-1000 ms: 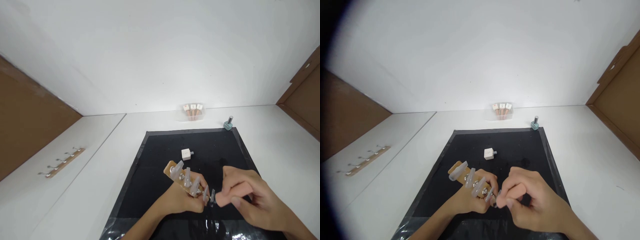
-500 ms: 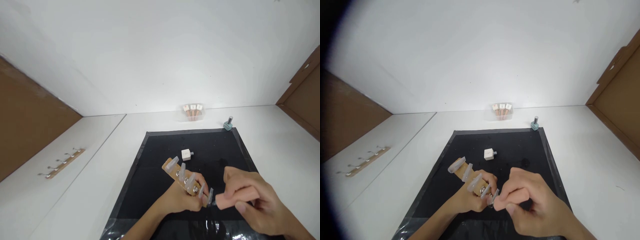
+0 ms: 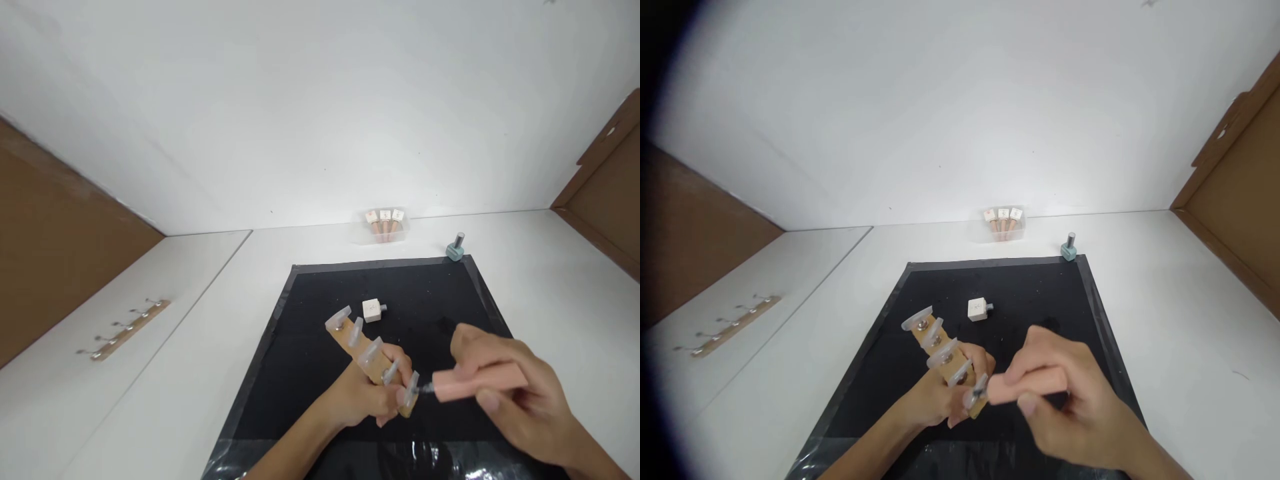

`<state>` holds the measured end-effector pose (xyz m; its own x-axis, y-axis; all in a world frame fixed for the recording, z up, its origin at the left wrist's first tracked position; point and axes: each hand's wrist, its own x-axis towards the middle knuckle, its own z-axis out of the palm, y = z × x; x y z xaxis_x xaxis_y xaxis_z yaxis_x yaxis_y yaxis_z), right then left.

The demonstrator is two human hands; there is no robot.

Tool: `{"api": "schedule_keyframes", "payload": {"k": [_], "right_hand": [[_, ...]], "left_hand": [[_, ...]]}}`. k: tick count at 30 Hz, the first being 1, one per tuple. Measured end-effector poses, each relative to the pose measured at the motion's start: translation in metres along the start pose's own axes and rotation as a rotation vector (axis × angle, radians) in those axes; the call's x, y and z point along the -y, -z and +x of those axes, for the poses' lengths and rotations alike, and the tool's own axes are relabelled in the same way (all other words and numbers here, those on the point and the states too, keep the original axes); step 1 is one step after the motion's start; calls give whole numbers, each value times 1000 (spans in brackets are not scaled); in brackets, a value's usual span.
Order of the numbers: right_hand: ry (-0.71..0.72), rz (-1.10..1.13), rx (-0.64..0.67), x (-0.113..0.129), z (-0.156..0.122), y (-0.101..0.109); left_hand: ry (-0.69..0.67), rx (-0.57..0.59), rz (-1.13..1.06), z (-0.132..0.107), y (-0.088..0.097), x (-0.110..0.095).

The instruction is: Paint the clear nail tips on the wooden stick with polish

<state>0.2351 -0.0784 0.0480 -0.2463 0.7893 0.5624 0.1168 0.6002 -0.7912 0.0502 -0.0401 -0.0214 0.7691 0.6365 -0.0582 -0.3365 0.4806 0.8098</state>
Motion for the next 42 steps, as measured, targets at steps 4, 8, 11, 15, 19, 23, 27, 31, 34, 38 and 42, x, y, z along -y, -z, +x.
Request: {"api": "schedule_keyframes", "payload": {"k": [4,8,11,15,19,23,27,31,34,38,42], "right_hand": [[-4,-32,26,0,0,-1],[22,-35,-28,2,3,-2],[33,-45,11,3,4,-3],[35,-60,-41,3,4,-3],[48,-37,14,4,4,-4],[22,-69,-51,4,4,-5],[72,-64,4,6,6,-4],[58,-97,-44,7,7,-5],[70,-62,-5,6,7,-6],[42,-108,-55,6,7,-6],[39,-54,-42,6,6,-5]], "left_hand": [[28,-33,-117,0,-1,4],[28,-32,-185,0,-4,1],[25,-30,-228,1,-7,-2],[27,-7,-233,1,-9,-6],[30,-7,-228,1,-9,-7],[17,18,-244,1,-9,-6],[5,17,-225,2,-9,-6],[31,-14,-247,1,-9,-6],[28,7,-253,1,-9,-6],[22,29,-283,1,-8,-5],[32,64,-275,0,-8,-5]]}}
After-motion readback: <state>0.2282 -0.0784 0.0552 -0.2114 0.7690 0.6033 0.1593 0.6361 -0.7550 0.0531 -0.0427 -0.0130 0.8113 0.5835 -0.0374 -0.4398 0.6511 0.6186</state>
